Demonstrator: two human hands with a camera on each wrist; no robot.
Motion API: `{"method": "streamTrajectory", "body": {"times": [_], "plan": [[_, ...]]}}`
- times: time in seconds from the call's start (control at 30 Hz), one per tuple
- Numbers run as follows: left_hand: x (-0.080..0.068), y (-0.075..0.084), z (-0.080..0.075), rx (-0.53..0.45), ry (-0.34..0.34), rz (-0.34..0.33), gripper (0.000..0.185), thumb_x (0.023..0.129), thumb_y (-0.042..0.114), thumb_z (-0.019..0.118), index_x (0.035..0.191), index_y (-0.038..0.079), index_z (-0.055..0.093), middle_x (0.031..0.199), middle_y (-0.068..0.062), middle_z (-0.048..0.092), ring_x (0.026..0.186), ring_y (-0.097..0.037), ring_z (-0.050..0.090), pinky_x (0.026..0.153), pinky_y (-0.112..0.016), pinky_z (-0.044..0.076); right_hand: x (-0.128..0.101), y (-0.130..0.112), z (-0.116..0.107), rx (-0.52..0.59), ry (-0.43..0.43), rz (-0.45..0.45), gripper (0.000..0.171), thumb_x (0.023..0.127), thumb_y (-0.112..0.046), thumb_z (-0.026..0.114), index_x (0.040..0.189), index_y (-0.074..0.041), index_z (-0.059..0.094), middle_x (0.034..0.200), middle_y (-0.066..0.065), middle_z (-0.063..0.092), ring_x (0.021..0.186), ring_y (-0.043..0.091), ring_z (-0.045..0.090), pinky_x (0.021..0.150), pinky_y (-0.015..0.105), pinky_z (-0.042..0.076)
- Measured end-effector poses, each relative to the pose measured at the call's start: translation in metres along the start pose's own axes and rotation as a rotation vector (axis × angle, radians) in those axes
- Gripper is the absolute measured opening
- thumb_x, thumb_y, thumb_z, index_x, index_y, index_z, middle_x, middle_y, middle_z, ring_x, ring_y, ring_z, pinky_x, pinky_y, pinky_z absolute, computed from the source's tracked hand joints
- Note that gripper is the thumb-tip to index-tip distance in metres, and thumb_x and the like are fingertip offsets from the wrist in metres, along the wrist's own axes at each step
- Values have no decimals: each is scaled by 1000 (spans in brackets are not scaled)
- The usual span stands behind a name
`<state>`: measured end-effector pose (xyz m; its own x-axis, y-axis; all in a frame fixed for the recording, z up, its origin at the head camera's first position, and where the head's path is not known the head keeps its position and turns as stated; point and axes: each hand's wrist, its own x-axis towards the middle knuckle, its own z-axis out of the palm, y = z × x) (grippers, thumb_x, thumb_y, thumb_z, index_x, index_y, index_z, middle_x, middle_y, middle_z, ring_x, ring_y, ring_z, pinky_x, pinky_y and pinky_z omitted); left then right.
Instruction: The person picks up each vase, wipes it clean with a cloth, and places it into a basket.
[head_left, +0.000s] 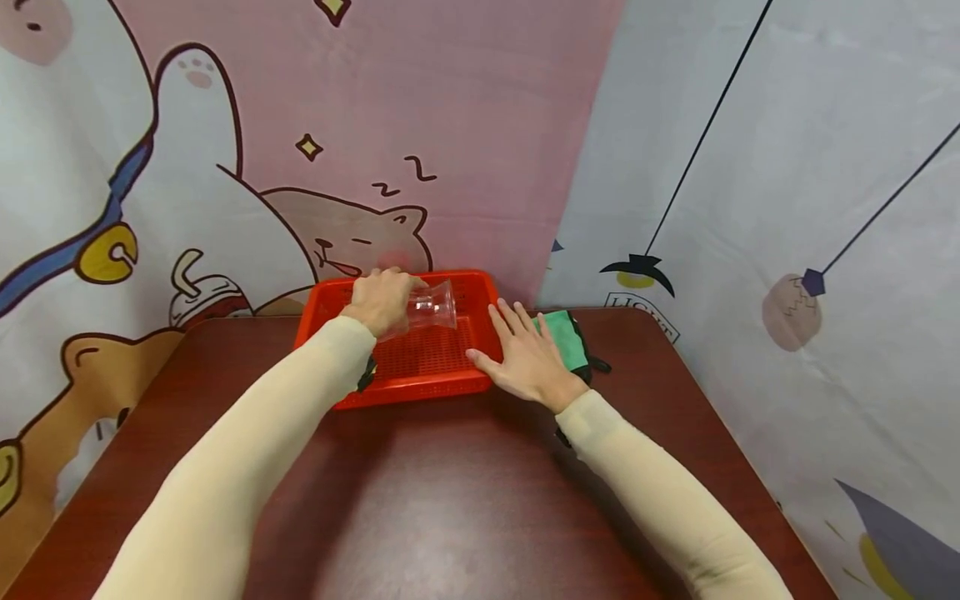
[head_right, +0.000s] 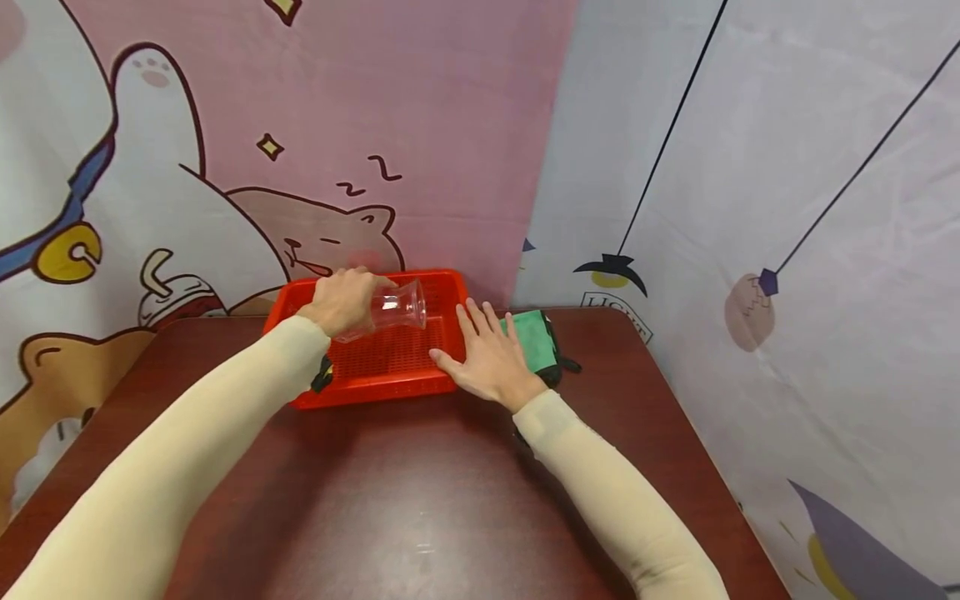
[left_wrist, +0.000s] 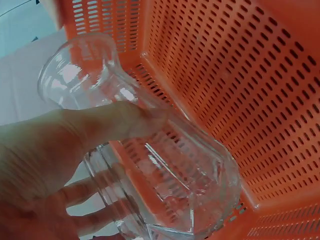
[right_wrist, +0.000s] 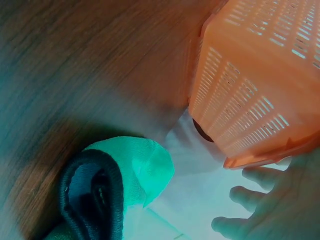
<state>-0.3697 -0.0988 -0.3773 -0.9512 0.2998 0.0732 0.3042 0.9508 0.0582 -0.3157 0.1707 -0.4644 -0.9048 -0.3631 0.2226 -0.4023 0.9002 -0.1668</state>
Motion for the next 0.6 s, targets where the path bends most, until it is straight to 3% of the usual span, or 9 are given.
{"method": "streamTrajectory", "body": {"times": [0.4, 0.6], "plan": [[13, -5, 5, -3, -141, -31, 85, 70, -1, 85, 145, 33, 63, 134, -12, 67, 112, -42, 65, 80, -59, 55, 2, 0, 0, -2, 3, 3, 101, 92, -87, 25, 167, -17, 22, 172, 6, 18, 158, 33, 12, 123, 64, 7], [12, -5, 10, 16, -190, -46, 82, 80, -7, 77, 149, 33, 58, 135, -14, 66, 111, -38, 66, 77, -55, 57, 1, -1, 0, -3, 0, 4, 101, 93, -86, 24, 167, -17, 22, 172, 6, 18, 158, 33, 11, 123, 63, 9]]}}
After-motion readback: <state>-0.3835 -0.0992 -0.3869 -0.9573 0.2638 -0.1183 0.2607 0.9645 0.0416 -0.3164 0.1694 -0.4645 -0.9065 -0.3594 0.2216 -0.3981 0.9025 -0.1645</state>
